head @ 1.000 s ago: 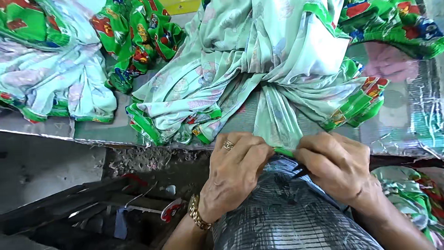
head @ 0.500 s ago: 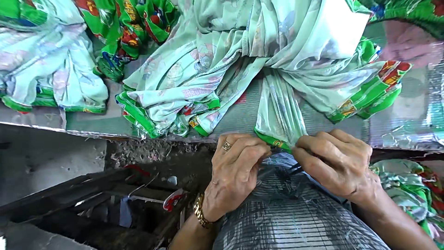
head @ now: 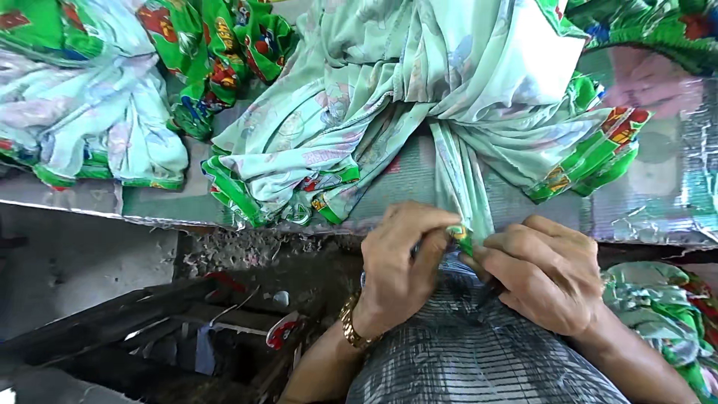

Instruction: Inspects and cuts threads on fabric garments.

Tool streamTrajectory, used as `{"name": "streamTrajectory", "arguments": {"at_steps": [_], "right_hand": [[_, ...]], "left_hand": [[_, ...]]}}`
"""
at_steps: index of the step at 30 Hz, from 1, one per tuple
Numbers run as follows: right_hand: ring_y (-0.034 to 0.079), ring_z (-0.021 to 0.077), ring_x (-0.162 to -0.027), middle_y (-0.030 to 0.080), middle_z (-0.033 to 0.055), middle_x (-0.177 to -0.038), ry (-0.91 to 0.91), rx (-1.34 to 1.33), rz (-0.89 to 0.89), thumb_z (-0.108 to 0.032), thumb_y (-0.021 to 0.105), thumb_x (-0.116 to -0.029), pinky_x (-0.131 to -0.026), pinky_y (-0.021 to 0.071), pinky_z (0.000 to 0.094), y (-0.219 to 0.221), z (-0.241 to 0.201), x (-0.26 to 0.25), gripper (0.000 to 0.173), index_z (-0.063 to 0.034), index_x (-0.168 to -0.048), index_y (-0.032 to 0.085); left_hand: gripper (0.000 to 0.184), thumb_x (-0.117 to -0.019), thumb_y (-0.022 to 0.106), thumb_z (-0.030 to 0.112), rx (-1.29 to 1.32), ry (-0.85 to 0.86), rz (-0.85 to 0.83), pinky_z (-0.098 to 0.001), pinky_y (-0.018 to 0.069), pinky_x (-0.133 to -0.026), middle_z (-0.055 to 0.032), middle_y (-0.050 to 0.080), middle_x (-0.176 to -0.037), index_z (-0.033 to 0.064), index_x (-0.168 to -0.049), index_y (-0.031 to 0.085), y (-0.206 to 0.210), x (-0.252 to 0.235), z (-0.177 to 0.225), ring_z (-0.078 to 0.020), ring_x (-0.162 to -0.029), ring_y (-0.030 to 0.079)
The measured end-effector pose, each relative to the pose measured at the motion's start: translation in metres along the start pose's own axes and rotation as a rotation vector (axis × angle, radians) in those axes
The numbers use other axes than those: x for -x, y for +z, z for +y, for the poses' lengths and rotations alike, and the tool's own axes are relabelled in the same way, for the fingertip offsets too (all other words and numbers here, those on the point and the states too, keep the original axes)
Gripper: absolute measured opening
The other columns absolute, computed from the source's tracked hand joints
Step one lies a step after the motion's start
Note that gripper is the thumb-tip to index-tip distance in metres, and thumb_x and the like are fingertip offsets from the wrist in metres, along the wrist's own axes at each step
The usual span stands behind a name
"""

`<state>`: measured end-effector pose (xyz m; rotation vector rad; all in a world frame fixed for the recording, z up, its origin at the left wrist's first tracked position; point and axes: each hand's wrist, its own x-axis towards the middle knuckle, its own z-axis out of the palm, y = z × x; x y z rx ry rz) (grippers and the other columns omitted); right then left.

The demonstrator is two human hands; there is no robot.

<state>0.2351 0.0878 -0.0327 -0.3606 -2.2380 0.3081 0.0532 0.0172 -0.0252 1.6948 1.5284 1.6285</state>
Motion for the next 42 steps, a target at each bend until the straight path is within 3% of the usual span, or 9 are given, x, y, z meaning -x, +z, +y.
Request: {"name": "streamTrajectory", "arguments": {"at_steps": [2, 7, 13, 18, 29, 31, 34, 37, 42], "right_hand": [[0.056, 0.02, -0.063, 0.065, 0.0107, -0.078, 0.004, -0.02, 0.012, -0.019, 0.061, -0.1035, -0.057, 0.0409, 0.0316, 0.0, 0.0, -0.002, 0.016, -0.0049, -0.096, 0.06], [0.056, 0.0143, -0.063, 0.06, 0.0064, -0.071, 0.08, -0.247, 0.069, -0.024, 0.059, -0.1052, -0.059, 0.0433, 0.0267, -0.004, 0.002, -0.006, 0.025, -0.0061, -0.088, 0.06], [0.057, -0.0015, -0.082, 0.057, -0.0008, -0.101, 0.244, -0.335, 0.21, -0.026, 0.075, -0.0954, -0.069, 0.049, 0.0104, 0.001, 0.008, -0.03, 0.029, -0.0101, -0.111, 0.057], [0.062, 0.0013, -0.086, 0.061, 0.0007, -0.093, 0.256, -0.394, 0.232, -0.008, 0.07, -0.0959, -0.074, 0.0532, 0.0126, 0.004, 0.01, -0.042, 0.007, -0.0051, -0.095, 0.063], [0.048, -0.002, -0.059, 0.057, -0.0038, -0.082, 0.572, -1.286, 0.168, -0.021, 0.063, -0.1031, -0.048, 0.0403, 0.0113, -0.002, 0.019, -0.039, 0.011, -0.0114, -0.1, 0.065], [0.048, -0.0022, -0.059, 0.057, -0.0044, -0.082, 0.572, -1.25, 0.158, -0.021, 0.062, -0.1031, -0.048, 0.0402, 0.0113, -0.002, 0.02, -0.038, 0.011, -0.0118, -0.099, 0.064], [0.055, -0.0029, -0.07, 0.059, -0.0066, -0.086, 0.49, -0.869, 0.108, -0.017, 0.063, -0.1011, -0.058, 0.0479, 0.0113, -0.007, 0.016, -0.039, 0.008, -0.0118, -0.095, 0.063], [0.059, -0.0029, -0.08, 0.059, -0.0044, -0.089, 0.386, -0.579, 0.079, -0.014, 0.064, -0.0999, -0.069, 0.0515, 0.0107, -0.008, 0.009, -0.039, 0.008, -0.0095, -0.094, 0.061], [0.056, -0.0018, -0.077, 0.059, -0.0015, -0.086, 0.304, -0.367, 0.071, -0.013, 0.062, -0.0998, -0.066, 0.0467, 0.0101, -0.004, 0.006, -0.034, 0.008, -0.0085, -0.094, 0.059]], "left_hand": [[0.009, -0.1019, 0.061, 0.011, 0.377, -0.199, 0.012, -0.0188, 0.0576, -0.072, 0.0025, 0.068, -0.092, 0.0065, -0.106, 0.068, 0.005, -0.007, 0.005, -0.0015, -0.08, 0.065], [0.011, -0.1011, 0.064, 0.017, 0.697, -0.33, 0.018, -0.0246, 0.0593, -0.079, 0.0022, 0.069, -0.097, 0.0101, -0.107, 0.07, 0.007, -0.015, 0.005, -0.0048, -0.085, 0.067], [0.011, -0.1006, 0.064, 0.012, 0.793, -0.424, 0.077, -0.0229, 0.0592, -0.078, -0.0006, 0.072, -0.094, 0.0088, -0.105, 0.073, 0.009, -0.017, 0.012, -0.0044, -0.084, 0.069], [0.011, -0.1013, 0.063, 0.012, 0.802, -0.418, 0.072, -0.025, 0.0587, -0.081, 0.0001, 0.07, -0.097, 0.0104, -0.106, 0.073, 0.014, -0.016, 0.008, -0.0057, -0.088, 0.067], [0.011, -0.1036, 0.059, 0.013, 0.804, -0.347, 0.059, -0.0253, 0.0575, -0.085, 0.0013, 0.068, -0.098, 0.0124, -0.109, 0.069, 0.016, -0.012, 0.005, -0.0054, -0.09, 0.066], [0.011, -0.104, 0.059, 0.015, 0.664, -0.291, 0.081, -0.0264, 0.0576, -0.086, 0.0027, 0.068, -0.107, 0.0143, -0.111, 0.067, 0.018, -0.01, 0.006, -0.0062, -0.098, 0.066], [0.025, -0.1017, 0.062, 0.022, 0.177, -0.036, -0.001, -0.0301, 0.051, -0.106, 0.0016, 0.053, -0.145, 0.0182, -0.126, 0.058, 0.014, -0.009, 0.007, -0.0129, -0.135, 0.052], [0.021, -0.1011, 0.066, 0.025, -0.029, 0.108, -0.05, -0.0432, 0.0399, -0.116, 0.0016, 0.067, -0.131, 0.014, -0.118, 0.06, 0.012, -0.013, 0.006, -0.0143, -0.134, 0.055], [0.004, -0.099, 0.067, 0.011, -0.006, 0.054, -0.06, -0.0428, 0.0457, -0.112, 0.0, 0.072, -0.102, 0.0083, -0.102, 0.066, 0.01, -0.009, 0.002, -0.0104, -0.109, 0.067]]}}
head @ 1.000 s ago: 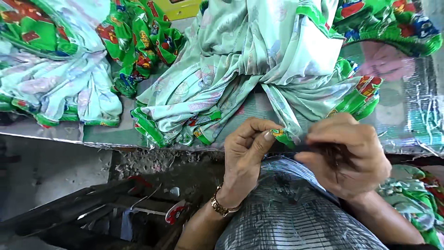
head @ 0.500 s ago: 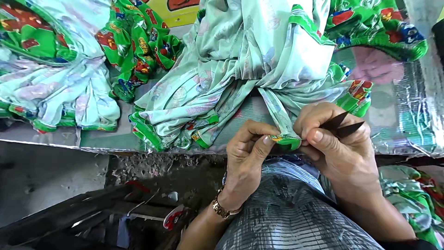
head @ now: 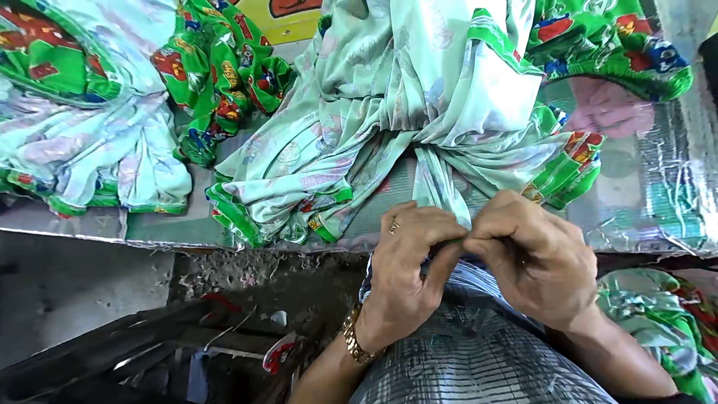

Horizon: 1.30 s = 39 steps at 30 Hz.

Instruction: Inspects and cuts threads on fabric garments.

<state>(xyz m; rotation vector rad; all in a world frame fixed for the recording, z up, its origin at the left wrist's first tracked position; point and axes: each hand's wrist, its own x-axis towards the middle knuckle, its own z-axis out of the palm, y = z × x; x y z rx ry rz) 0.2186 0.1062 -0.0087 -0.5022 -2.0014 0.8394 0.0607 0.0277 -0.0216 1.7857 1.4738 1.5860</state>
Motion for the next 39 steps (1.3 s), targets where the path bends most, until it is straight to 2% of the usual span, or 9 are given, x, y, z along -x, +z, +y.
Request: {"name": "streamTrajectory", "arguments": {"at_steps": [4, 8, 11, 14, 16, 19, 26, 35, 39], "right_hand": [[0.054, 0.0009, -0.069, 0.06, 0.0, -0.081, 0.018, 0.131, -0.036, -0.019, 0.063, -0.101, -0.059, 0.0425, 0.0132, 0.002, 0.001, 0.01, 0.012, -0.0086, -0.097, 0.061], [0.056, 0.0021, -0.072, 0.061, -0.0013, -0.088, 0.079, 0.29, -0.136, -0.035, 0.064, -0.0965, -0.059, 0.0434, 0.0175, -0.009, -0.003, 0.011, 0.03, -0.0118, -0.114, 0.056], [0.061, 0.0093, -0.076, 0.066, 0.0027, -0.092, 0.029, 0.375, -0.159, -0.031, 0.063, -0.0988, -0.06, 0.0456, 0.0238, -0.012, -0.003, 0.011, 0.023, -0.0114, -0.109, 0.061], [0.065, 0.0178, -0.078, 0.07, 0.0078, -0.094, -0.032, 0.45, -0.169, -0.026, 0.063, -0.1011, -0.06, 0.0462, 0.0312, -0.011, -0.002, 0.012, 0.016, -0.0102, -0.105, 0.066], [0.065, 0.0197, -0.076, 0.07, 0.0081, -0.093, -0.06, 0.476, -0.175, -0.022, 0.063, -0.1012, -0.06, 0.0449, 0.0329, -0.009, -0.001, 0.014, 0.012, -0.0106, -0.104, 0.067], [0.063, 0.0198, -0.074, 0.07, 0.0073, -0.089, -0.089, 0.478, -0.172, -0.02, 0.064, -0.101, -0.06, 0.043, 0.0334, -0.006, 0.0, 0.016, 0.01, -0.0108, -0.105, 0.066], [0.062, 0.0172, -0.074, 0.07, 0.0057, -0.088, -0.117, 0.414, -0.139, -0.017, 0.062, -0.1018, -0.063, 0.0418, 0.0323, 0.0, 0.007, 0.017, 0.009, -0.0113, -0.107, 0.067], [0.065, 0.0136, -0.079, 0.072, 0.0047, -0.09, -0.123, 0.293, -0.128, -0.019, 0.061, -0.1031, -0.067, 0.0463, 0.029, 0.003, 0.014, 0.011, 0.013, -0.0102, -0.103, 0.071], [0.066, 0.0101, -0.08, 0.071, 0.0033, -0.09, -0.098, 0.199, -0.142, -0.026, 0.063, -0.1031, -0.069, 0.0514, 0.0262, 0.003, 0.019, 0.008, 0.019, -0.0086, -0.103, 0.071]], "left_hand": [[0.003, -0.098, 0.065, 0.011, -0.095, -0.003, -0.031, -0.042, 0.0432, -0.114, 0.0016, 0.074, -0.098, 0.0094, -0.098, 0.068, -0.008, 0.007, -0.002, -0.0078, -0.107, 0.068], [0.004, -0.0993, 0.064, 0.01, -0.165, 0.008, 0.025, -0.0431, 0.0438, -0.114, -0.0012, 0.075, -0.111, 0.0089, -0.098, 0.068, -0.012, 0.016, -0.003, -0.0131, -0.118, 0.066], [0.002, -0.0975, 0.067, 0.011, -0.196, 0.014, 0.098, -0.0402, 0.0465, -0.113, 0.0, 0.07, -0.123, 0.0121, -0.098, 0.069, -0.011, 0.024, -0.003, -0.0159, -0.128, 0.06], [0.001, -0.0977, 0.068, 0.013, -0.167, 0.01, 0.135, -0.0367, 0.048, -0.111, 0.001, 0.067, -0.127, 0.013, -0.098, 0.069, -0.009, 0.029, -0.004, -0.016, -0.131, 0.057], [0.001, -0.098, 0.068, 0.013, -0.149, 0.016, 0.143, -0.0365, 0.0486, -0.11, 0.0002, 0.067, -0.126, 0.0128, -0.099, 0.068, -0.007, 0.03, -0.005, -0.0165, -0.13, 0.057], [0.001, -0.0982, 0.068, 0.015, -0.179, 0.048, 0.152, -0.0394, 0.0457, -0.113, 0.0019, 0.067, -0.126, 0.0146, -0.099, 0.068, -0.006, 0.032, -0.005, -0.0164, -0.131, 0.057], [0.008, -0.0969, 0.07, 0.018, -0.322, 0.114, 0.146, -0.0447, 0.0339, -0.12, 0.0081, 0.059, -0.138, 0.0217, -0.104, 0.069, -0.006, 0.035, -0.007, -0.0157, -0.142, 0.044], [0.003, -0.0993, 0.067, 0.02, -0.297, 0.115, 0.159, -0.0455, 0.0335, -0.121, 0.0078, 0.061, -0.133, 0.0216, -0.101, 0.069, -0.004, 0.031, -0.009, -0.0166, -0.142, 0.044], [0.005, -0.1004, 0.065, 0.022, -0.295, 0.139, 0.178, -0.0472, 0.0337, -0.121, 0.0086, 0.061, -0.133, 0.0242, -0.103, 0.069, -0.007, 0.031, -0.01, -0.0169, -0.141, 0.045]]}}
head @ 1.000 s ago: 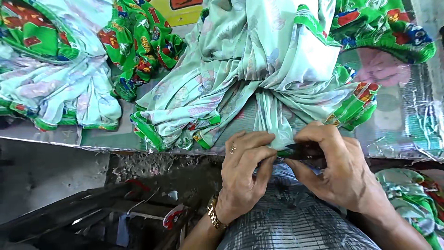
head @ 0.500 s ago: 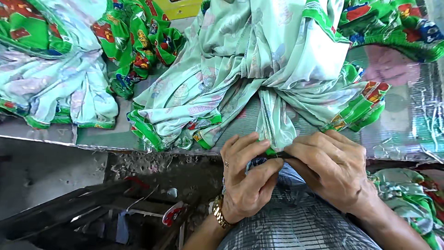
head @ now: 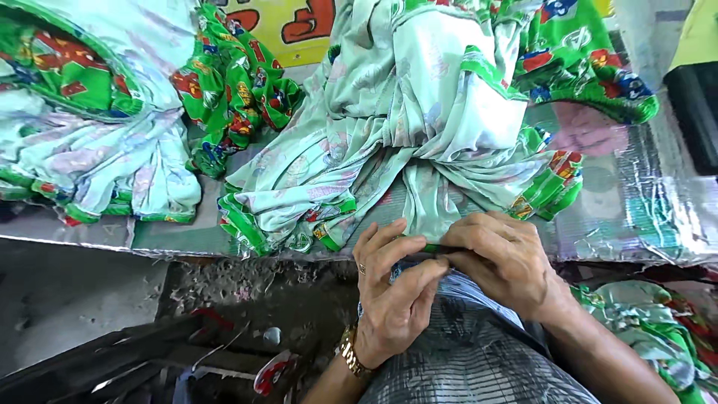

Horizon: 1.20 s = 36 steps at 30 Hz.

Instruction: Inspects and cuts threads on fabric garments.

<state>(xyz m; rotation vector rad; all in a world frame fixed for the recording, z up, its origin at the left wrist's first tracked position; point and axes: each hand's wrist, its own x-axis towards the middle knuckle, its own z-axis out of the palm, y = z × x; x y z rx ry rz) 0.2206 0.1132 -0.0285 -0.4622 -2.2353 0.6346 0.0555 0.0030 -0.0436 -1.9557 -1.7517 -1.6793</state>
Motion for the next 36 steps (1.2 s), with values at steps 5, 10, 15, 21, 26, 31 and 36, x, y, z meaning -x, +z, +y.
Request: {"name": "streamTrajectory", "arguments": {"at_steps": [5, 10, 15, 21, 26, 31, 36], "right_hand": [[0.062, 0.0207, -0.064, 0.065, 0.0084, -0.092, -0.07, 0.248, -0.173, -0.036, 0.065, -0.0978, -0.048, 0.0468, 0.0334, -0.006, -0.009, -0.021, 0.036, -0.0156, -0.128, 0.066], [0.061, 0.0252, -0.057, 0.062, 0.0119, -0.097, -0.276, 0.47, -0.483, -0.011, 0.058, -0.0982, -0.043, 0.0479, 0.0391, -0.018, 0.025, -0.063, 0.01, -0.0105, -0.105, 0.066], [0.064, 0.0264, -0.056, 0.064, 0.0076, -0.072, -0.353, 0.676, -0.491, -0.01, 0.068, -0.0935, -0.047, 0.0497, 0.0428, -0.052, 0.079, -0.098, 0.003, -0.0083, -0.096, 0.068], [0.069, 0.0441, -0.075, 0.069, 0.0236, -0.095, 0.003, 0.773, -0.432, -0.014, 0.06, -0.0988, -0.062, 0.0538, 0.0606, -0.068, 0.132, -0.124, 0.018, -0.0006, -0.109, 0.067], [0.069, 0.0462, -0.081, 0.068, 0.024, -0.11, 0.167, 0.746, -0.204, -0.019, 0.053, -0.1008, -0.062, 0.0525, 0.063, -0.066, 0.153, -0.12, 0.024, -0.0007, -0.113, 0.065], [0.069, 0.0457, -0.086, 0.065, 0.0232, -0.117, 0.181, 0.751, -0.222, -0.017, 0.054, -0.1003, -0.065, 0.0534, 0.0633, -0.077, 0.155, -0.109, 0.024, -0.0016, -0.117, 0.063], [0.067, 0.0512, -0.099, 0.066, 0.0273, -0.117, 0.316, 0.723, -0.283, -0.014, 0.056, -0.1006, -0.074, 0.0505, 0.07, -0.091, 0.144, -0.103, 0.026, -0.0011, -0.123, 0.061]], "left_hand": [[0.012, -0.1012, 0.064, 0.028, -0.384, 0.119, 0.024, -0.0435, 0.038, -0.118, 0.0017, 0.059, -0.136, 0.0193, -0.109, 0.066, -0.048, -0.052, -0.022, -0.0195, -0.142, 0.045], [0.047, -0.0999, 0.058, 0.049, -0.639, 0.222, -0.478, -0.0636, 0.0373, -0.11, -0.0159, 0.057, -0.145, 0.0178, -0.134, 0.067, -0.091, -0.12, -0.075, -0.0387, -0.138, 0.05], [0.053, -0.0949, 0.06, 0.058, -0.626, 0.055, -0.591, -0.056, 0.0548, -0.087, -0.012, 0.062, -0.129, 0.0275, -0.139, 0.063, -0.071, -0.127, -0.121, -0.0342, -0.118, 0.062], [0.064, -0.098, 0.06, 0.053, -0.568, -0.088, -0.699, -0.0571, 0.0538, -0.094, -0.0208, 0.054, -0.143, 0.0146, -0.149, 0.053, 0.005, -0.128, -0.049, -0.0404, -0.126, 0.057], [0.07, -0.0951, 0.06, 0.06, -0.442, -0.072, -0.676, -0.0577, 0.049, -0.101, -0.0187, 0.048, -0.152, 0.0198, -0.152, 0.05, 0.04, -0.121, -0.031, -0.0381, -0.135, 0.052], [0.074, -0.0974, 0.052, 0.064, -0.497, 0.004, -0.614, -0.0606, 0.0422, -0.105, -0.0159, 0.025, -0.168, 0.0195, -0.156, 0.043, 0.029, -0.082, -0.023, -0.0359, -0.146, 0.04], [0.059, -0.103, 0.05, 0.05, -0.45, 0.09, -0.462, -0.0561, 0.0366, -0.116, -0.0136, 0.033, -0.166, 0.0173, -0.151, 0.051, 0.013, -0.048, -0.02, -0.033, -0.151, 0.034]]}}
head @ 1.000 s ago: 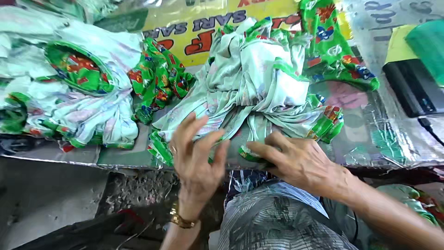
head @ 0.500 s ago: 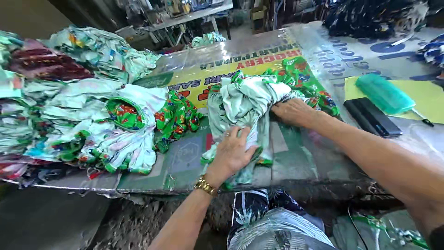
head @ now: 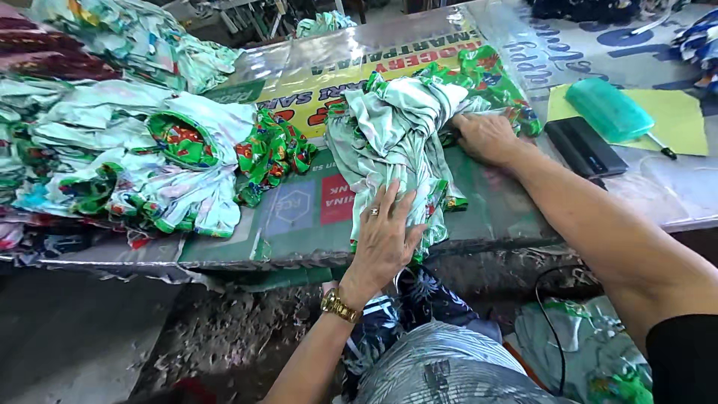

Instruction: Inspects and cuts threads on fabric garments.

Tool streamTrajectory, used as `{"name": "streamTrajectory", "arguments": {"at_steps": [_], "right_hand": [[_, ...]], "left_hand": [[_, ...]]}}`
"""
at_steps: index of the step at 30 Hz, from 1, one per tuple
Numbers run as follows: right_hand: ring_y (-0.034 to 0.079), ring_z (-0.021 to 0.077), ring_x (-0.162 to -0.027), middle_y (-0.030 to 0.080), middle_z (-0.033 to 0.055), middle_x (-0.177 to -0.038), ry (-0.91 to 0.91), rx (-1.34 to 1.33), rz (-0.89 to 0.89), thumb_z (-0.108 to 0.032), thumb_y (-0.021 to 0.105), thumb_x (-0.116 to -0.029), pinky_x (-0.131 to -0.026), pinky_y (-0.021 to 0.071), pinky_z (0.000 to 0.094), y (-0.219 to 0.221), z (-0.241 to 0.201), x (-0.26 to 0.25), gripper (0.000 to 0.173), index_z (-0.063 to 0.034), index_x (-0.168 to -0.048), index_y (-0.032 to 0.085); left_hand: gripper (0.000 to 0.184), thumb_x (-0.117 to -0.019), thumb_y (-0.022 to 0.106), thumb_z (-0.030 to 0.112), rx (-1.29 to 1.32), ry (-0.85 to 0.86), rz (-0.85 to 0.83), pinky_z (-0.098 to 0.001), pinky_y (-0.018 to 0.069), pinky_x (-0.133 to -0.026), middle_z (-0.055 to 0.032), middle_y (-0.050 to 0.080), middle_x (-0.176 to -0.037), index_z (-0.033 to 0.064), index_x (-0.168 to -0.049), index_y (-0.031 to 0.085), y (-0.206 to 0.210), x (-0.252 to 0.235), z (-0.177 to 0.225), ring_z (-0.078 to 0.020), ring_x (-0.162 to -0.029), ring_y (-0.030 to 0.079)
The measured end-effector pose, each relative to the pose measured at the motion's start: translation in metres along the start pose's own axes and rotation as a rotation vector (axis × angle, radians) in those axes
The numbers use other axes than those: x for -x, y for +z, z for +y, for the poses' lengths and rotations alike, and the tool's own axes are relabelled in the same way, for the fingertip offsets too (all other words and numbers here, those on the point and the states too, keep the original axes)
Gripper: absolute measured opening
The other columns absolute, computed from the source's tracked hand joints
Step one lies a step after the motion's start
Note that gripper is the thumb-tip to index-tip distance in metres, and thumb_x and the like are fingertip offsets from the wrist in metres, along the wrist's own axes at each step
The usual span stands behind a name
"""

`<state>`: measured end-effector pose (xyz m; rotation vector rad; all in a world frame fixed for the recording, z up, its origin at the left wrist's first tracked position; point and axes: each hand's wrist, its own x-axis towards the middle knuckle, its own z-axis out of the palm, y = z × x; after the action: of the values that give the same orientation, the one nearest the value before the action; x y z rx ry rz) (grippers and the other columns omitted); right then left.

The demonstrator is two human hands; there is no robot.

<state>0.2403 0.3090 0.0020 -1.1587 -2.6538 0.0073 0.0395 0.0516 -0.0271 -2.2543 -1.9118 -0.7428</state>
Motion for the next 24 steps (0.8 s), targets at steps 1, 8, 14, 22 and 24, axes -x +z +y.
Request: {"name": "streamTrajectory", "arguments": {"at_steps": [1, 8, 14, 22, 24], "right_hand": [[0.067, 0.0519, -0.1, 0.066, 0.0277, -0.12, 0.011, -0.013, -0.015, -0.012, 0.056, -0.1006, -0.076, 0.0499, 0.0709, -0.004, 0.002, 0.003, 0.027, -0.0012, -0.124, 0.061], [0.068, 0.0457, -0.092, 0.061, 0.0268, -0.124, -0.003, -0.215, 0.245, -0.02, 0.057, -0.1033, -0.076, 0.0543, 0.0646, -0.032, -0.035, 0.048, 0.031, -0.0045, -0.13, 0.062], [0.068, 0.0269, -0.097, 0.067, 0.0132, -0.111, -0.405, -0.527, -0.049, -0.02, 0.078, -0.0896, -0.084, 0.0577, 0.0513, -0.013, -0.098, 0.074, 0.032, -0.0067, -0.118, 0.07], [0.059, -0.0049, -0.074, 0.066, -0.0059, -0.09, -0.441, -0.984, 0.257, -0.006, 0.063, -0.0952, -0.065, 0.0517, 0.0145, -0.046, -0.099, 0.089, 0.011, -0.0027, -0.105, 0.067], [0.056, -0.0052, -0.07, 0.063, -0.0083, -0.084, -0.381, -0.945, 0.324, -0.009, 0.063, -0.0954, -0.062, 0.0486, 0.0143, -0.056, -0.099, 0.086, 0.008, -0.0053, -0.102, 0.066]], "left_hand": [[0.054, -0.1033, 0.053, 0.045, 0.057, 0.011, 0.039, -0.0544, 0.0352, -0.118, -0.0134, 0.038, -0.163, 0.0151, -0.149, 0.053, 0.0, 0.004, -0.002, -0.0315, -0.151, 0.036], [0.037, -0.1077, 0.039, 0.015, 0.467, -0.093, 0.268, -0.0318, 0.0561, -0.084, -0.0132, 0.065, -0.121, 0.0022, -0.136, 0.059, -0.006, 0.006, -0.012, -0.016, -0.097, 0.066], [0.036, -0.1079, 0.039, 0.011, 0.459, -0.028, 0.27, -0.0356, 0.0533, -0.099, -0.0134, 0.066, -0.13, 0.0018, -0.135, 0.06, -0.008, 0.008, -0.011, -0.0194, -0.115, 0.065], [0.032, -0.1112, 0.04, 0.024, 0.795, -0.195, 0.204, -0.0287, 0.0558, -0.074, -0.0049, 0.069, -0.11, 0.0107, -0.132, 0.06, -0.022, 0.023, -0.014, -0.0108, -0.086, 0.066], [0.039, -0.1121, 0.036, 0.036, 0.896, -0.225, 0.188, -0.0307, 0.0576, -0.084, -0.0014, 0.068, -0.124, 0.0166, -0.138, 0.058, -0.021, 0.028, -0.013, -0.0108, -0.101, 0.067]]}}
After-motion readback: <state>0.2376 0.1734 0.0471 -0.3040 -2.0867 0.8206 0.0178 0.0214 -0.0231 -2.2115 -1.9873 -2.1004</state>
